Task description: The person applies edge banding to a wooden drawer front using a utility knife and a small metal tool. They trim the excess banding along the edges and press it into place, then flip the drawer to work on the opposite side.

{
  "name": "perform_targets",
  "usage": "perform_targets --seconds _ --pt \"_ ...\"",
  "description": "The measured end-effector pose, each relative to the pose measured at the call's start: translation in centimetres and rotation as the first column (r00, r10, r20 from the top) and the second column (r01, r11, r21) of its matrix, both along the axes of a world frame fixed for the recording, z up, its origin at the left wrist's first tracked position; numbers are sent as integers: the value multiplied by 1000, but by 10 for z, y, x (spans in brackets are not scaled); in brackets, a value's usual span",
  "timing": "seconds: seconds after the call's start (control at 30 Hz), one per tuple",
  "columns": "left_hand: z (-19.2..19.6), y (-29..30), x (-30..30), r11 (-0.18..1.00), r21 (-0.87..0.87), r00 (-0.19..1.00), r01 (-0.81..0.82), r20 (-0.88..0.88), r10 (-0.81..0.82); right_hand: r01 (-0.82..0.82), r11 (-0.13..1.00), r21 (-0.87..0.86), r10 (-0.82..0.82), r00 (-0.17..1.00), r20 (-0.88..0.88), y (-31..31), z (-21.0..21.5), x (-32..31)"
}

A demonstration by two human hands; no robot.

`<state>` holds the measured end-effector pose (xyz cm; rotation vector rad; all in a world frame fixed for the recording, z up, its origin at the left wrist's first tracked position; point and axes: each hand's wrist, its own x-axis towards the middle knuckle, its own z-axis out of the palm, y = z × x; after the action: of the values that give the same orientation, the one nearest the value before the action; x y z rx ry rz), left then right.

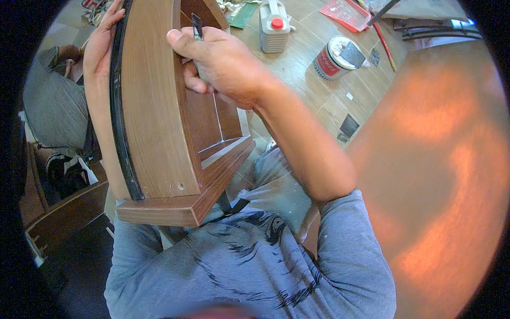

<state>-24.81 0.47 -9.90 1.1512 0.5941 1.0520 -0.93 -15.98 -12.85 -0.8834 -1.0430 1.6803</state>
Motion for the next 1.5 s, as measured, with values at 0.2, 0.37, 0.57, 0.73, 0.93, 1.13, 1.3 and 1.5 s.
perform_targets --seconds 0.2,0.37,0.57,0.73,0.93,1.13,1.3,1.5 --pt "-5 -4 40 998 42 997 53 60 -56 -66 998 5 66 998 -18 -2 -8 31" --pt "0 -49 44 997 61 996 -55 -71 59 36 999 -18 -37 999 -38 -12 -8 36" --pt "44 -175 7 870 459 785 -179 -467 408 8 1000 -3 -8 1000 13 -14 -8 53" --pt "77 -264 6 754 610 622 245 -695 360 -56 996 68 49 994 101 -14 -5 68" --pt "51 -307 33 531 812 454 243 -578 677 260 882 393 -430 785 446 -24 13 69" --pt "14 -303 44 301 954 468 9 -270 842 9 612 791 -453 823 341 -50 37 55" --pt "7 -292 25 271 959 416 -81 -215 884 -97 546 832 -427 823 376 -58 38 52" --pt "6 -267 -9 290 947 449 -140 -200 871 21 515 857 -544 780 308 -48 26 58"
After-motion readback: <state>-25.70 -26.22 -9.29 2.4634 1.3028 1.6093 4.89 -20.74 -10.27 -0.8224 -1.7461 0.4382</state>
